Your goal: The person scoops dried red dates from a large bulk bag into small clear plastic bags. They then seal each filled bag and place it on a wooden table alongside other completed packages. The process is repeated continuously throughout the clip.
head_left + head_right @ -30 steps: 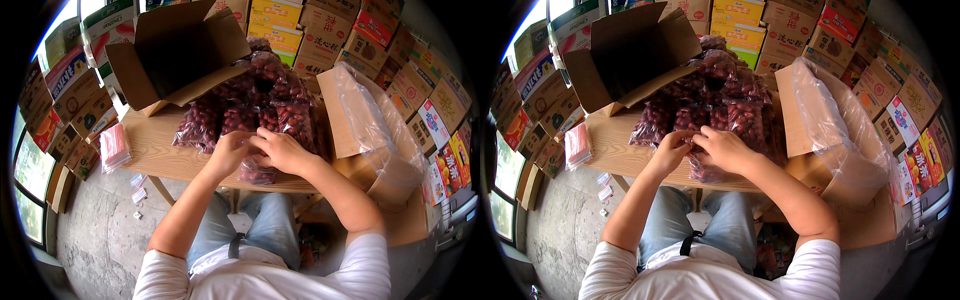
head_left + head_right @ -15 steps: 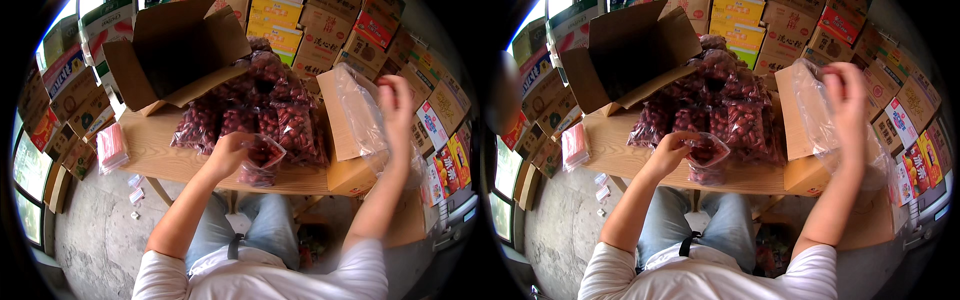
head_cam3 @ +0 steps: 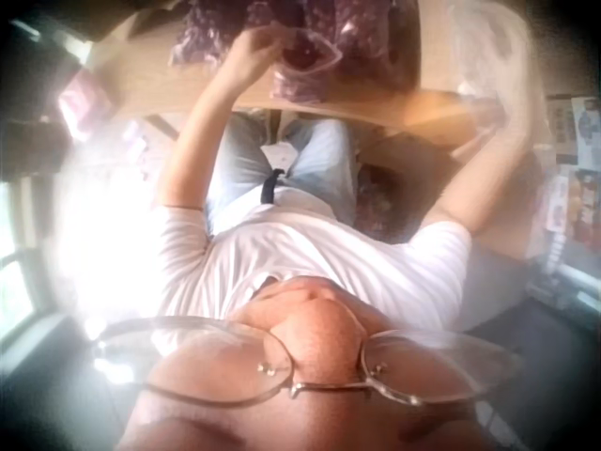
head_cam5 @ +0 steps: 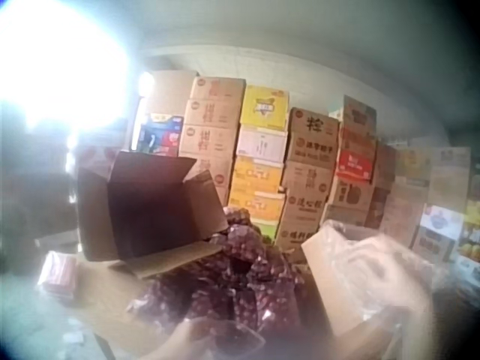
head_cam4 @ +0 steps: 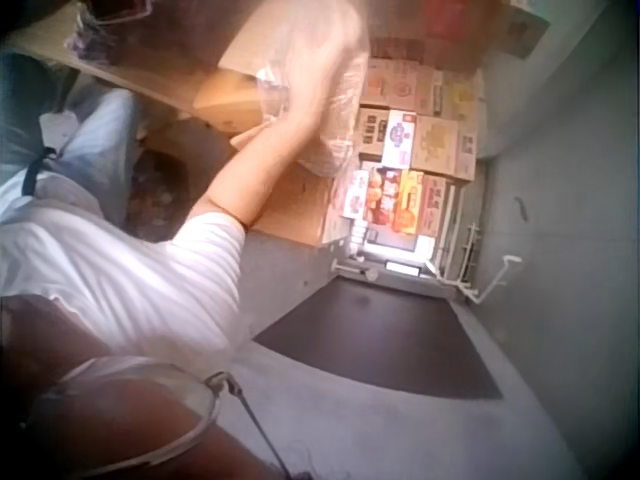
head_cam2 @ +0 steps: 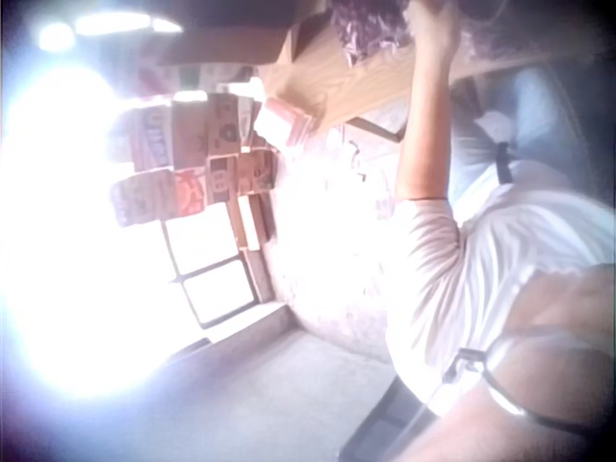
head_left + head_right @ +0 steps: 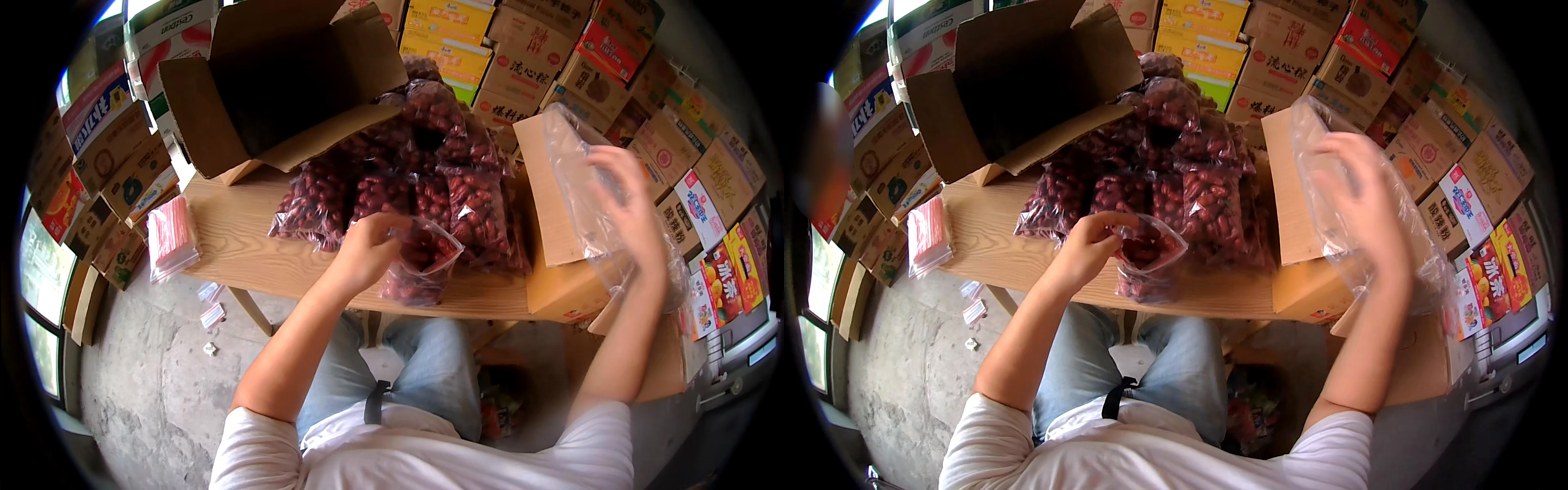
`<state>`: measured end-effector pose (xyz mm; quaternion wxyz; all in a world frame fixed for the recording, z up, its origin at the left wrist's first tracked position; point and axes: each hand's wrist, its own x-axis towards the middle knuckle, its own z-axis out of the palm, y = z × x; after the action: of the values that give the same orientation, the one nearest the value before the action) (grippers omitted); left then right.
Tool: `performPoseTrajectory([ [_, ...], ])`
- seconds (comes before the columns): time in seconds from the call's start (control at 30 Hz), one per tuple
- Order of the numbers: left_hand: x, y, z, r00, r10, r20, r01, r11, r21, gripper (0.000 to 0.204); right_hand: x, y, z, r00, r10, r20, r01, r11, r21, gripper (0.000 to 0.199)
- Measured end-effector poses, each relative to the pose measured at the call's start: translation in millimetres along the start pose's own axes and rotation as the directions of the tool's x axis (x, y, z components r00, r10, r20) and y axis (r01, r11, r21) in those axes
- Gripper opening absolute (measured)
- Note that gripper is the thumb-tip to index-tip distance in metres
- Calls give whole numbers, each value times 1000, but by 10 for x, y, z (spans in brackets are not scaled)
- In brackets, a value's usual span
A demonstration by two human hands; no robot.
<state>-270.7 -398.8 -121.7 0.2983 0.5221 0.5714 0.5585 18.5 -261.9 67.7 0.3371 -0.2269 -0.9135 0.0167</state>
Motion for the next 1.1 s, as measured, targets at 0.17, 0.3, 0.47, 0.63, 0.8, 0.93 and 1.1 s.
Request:
performPoseTrajectory([
  [0.17, -60, 88, 39, 998, -62, -16, 59, 990, -128, 36, 63, -616, 1078, 849, -263, 458, 205, 963, 173, 11],
  [0.3, -36, 159, 64, 995, -91, 32, 95, 984, -148, 37, -43, -499, 1430, 826, -115, 552, 264, 944, -198, 19],
  [0.47, -51, 225, 71, 994, -107, 25, 109, 985, -137, 36, 60, -502, 1279, 809, -211, 548, 248, 969, 8, 22],
  [0.63, -70, 130, 1, 998, -67, 5, 68, 997, -43, 36, 225, -424, 454, 997, -44, 63, 42, 998, 37, 31],
  [0.8, 5, 36, 56, 994, 113, 2, -112, 992, 61, 35, -87, 652, -652, 878, 163, -451, -379, 812, -444, 37],
  [0.93, 16, 64, 52, 995, 96, 0, -95, 984, 150, 32, -290, 872, -398, 835, 231, -499, -497, 707, -503, 51],
  [1.1, -38, 83, 15, 999, 2, -52, 1, 999, 47, 28, -268, -105, 648, 950, 127, 284, -257, 835, 486, 60],
])
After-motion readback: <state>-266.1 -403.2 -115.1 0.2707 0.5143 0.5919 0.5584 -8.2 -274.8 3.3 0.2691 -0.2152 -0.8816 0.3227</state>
